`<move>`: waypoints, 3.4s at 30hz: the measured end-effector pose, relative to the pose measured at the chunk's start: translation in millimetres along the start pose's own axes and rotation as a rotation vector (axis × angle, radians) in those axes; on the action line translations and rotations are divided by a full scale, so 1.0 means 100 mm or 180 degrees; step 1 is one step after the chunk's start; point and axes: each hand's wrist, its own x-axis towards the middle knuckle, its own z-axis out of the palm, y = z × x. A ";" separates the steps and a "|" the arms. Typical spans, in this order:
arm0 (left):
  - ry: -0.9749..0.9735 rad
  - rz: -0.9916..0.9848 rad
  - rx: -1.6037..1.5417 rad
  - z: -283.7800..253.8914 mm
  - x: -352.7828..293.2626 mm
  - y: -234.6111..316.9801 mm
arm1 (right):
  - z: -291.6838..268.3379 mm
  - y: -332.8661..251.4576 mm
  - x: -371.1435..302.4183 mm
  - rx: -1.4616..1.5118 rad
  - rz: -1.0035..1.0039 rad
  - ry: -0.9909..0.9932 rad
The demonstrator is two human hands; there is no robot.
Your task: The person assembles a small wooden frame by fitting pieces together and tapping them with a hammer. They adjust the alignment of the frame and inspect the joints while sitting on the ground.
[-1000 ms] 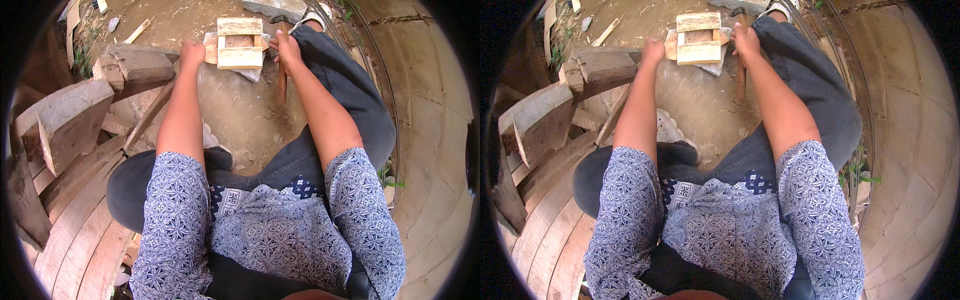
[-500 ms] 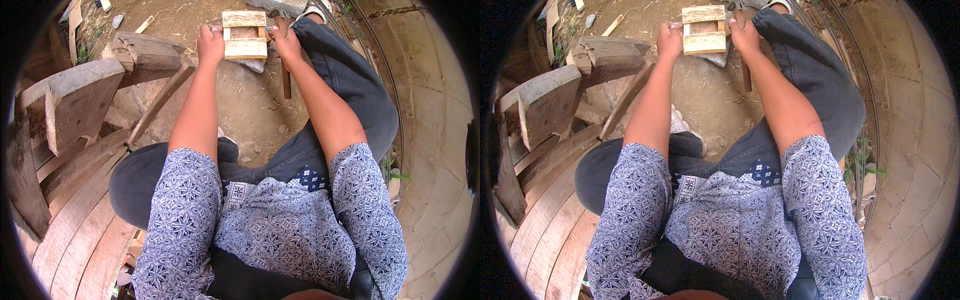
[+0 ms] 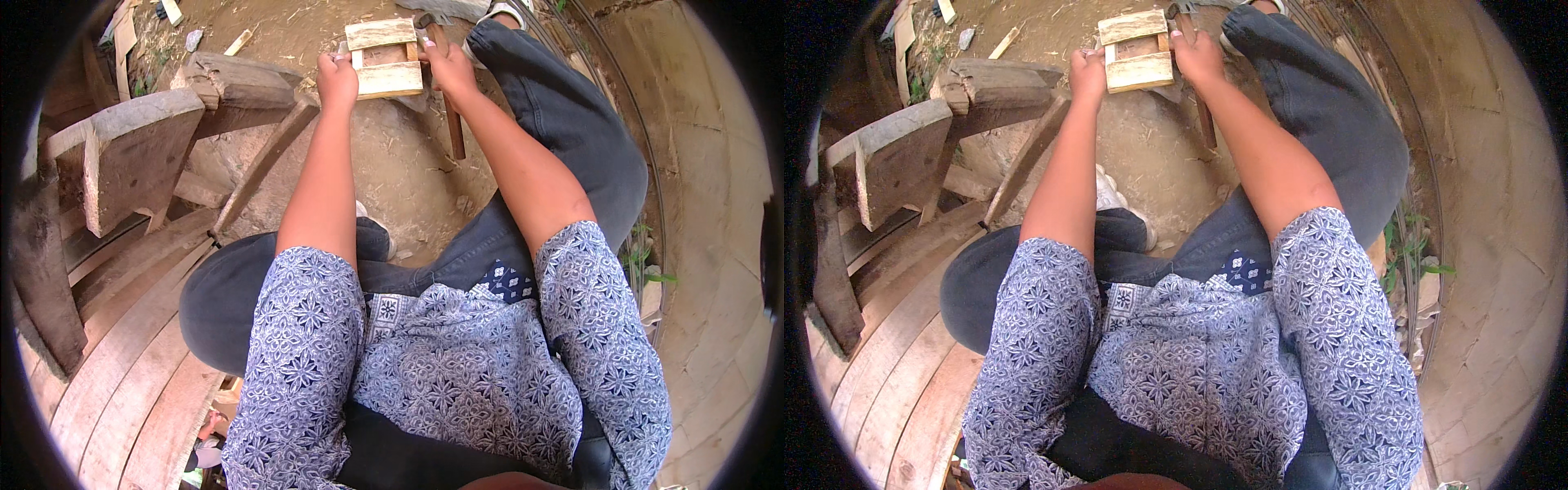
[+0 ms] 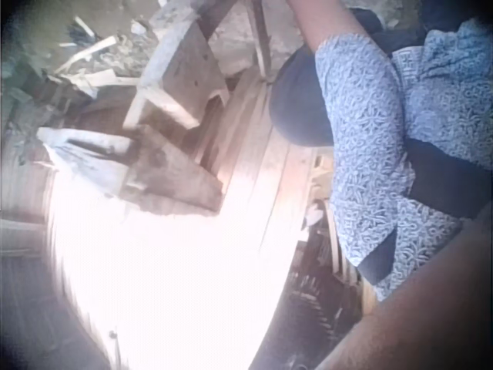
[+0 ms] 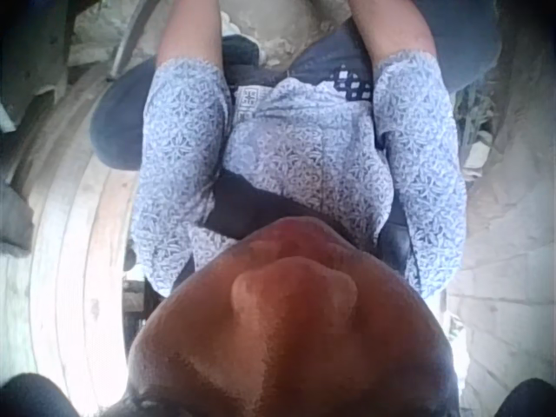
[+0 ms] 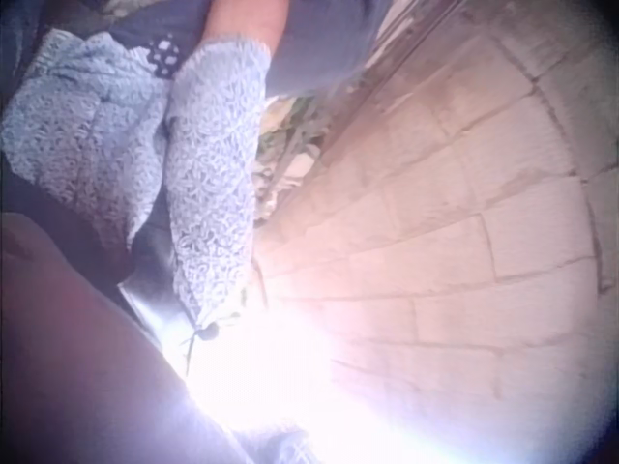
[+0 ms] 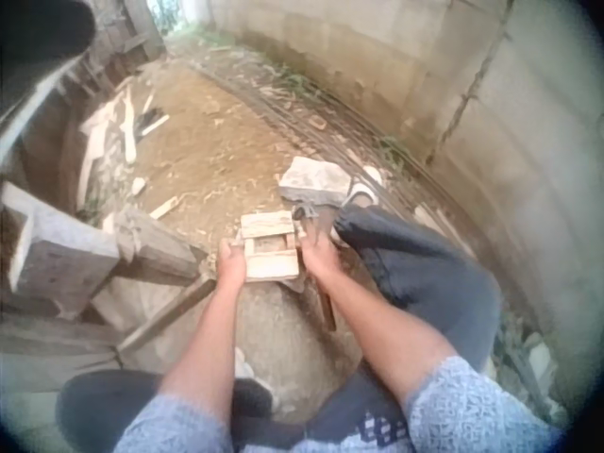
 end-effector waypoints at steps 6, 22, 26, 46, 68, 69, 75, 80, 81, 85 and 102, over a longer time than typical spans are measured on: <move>-0.0032 -0.0242 0.0451 -0.06 0.05 -0.05 | -0.06 -0.18 -0.10 0.0270 0.0155 -0.0317; 0.0070 0.2018 0.1989 -0.17 0.05 0.49 | -0.10 -0.06 -0.22 -0.0256 -0.0244 -0.0299; -0.0666 0.2876 0.2298 -0.08 0.14 0.72 | -0.14 -0.06 -0.25 -0.0196 -0.0183 -0.0431; -0.1412 0.2536 0.2015 -0.06 0.48 0.70 | -0.74 0.22 -0.33 0.0705 0.0473 -0.1908; -0.0856 0.2769 0.2251 0.01 0.35 0.79 | -0.21 0.12 -0.11 0.0040 -0.0241 -0.0151; -0.0531 0.2970 0.2273 0.01 0.35 0.78 | -0.22 0.09 -0.11 0.0039 -0.0245 -0.0104; -0.0676 0.0810 0.0927 -0.05 0.76 0.36 | -0.22 -0.06 -0.17 0.0517 -0.0109 -0.0332; -0.1520 0.0968 0.0217 0.00 0.43 0.59 | -0.24 0.01 -0.14 0.0431 -0.0056 -0.0308; -0.1663 0.0668 -0.0086 0.01 0.34 0.68 | -0.22 0.03 -0.13 0.0460 -0.0081 -0.0309; -0.1363 0.1362 0.0342 0.01 0.34 0.64 | -0.18 0.05 -0.13 0.0561 -0.0107 -0.0352; -0.1243 0.0909 -0.0317 0.19 0.24 0.52 | -0.24 -0.06 -0.20 0.0386 0.0046 -0.0495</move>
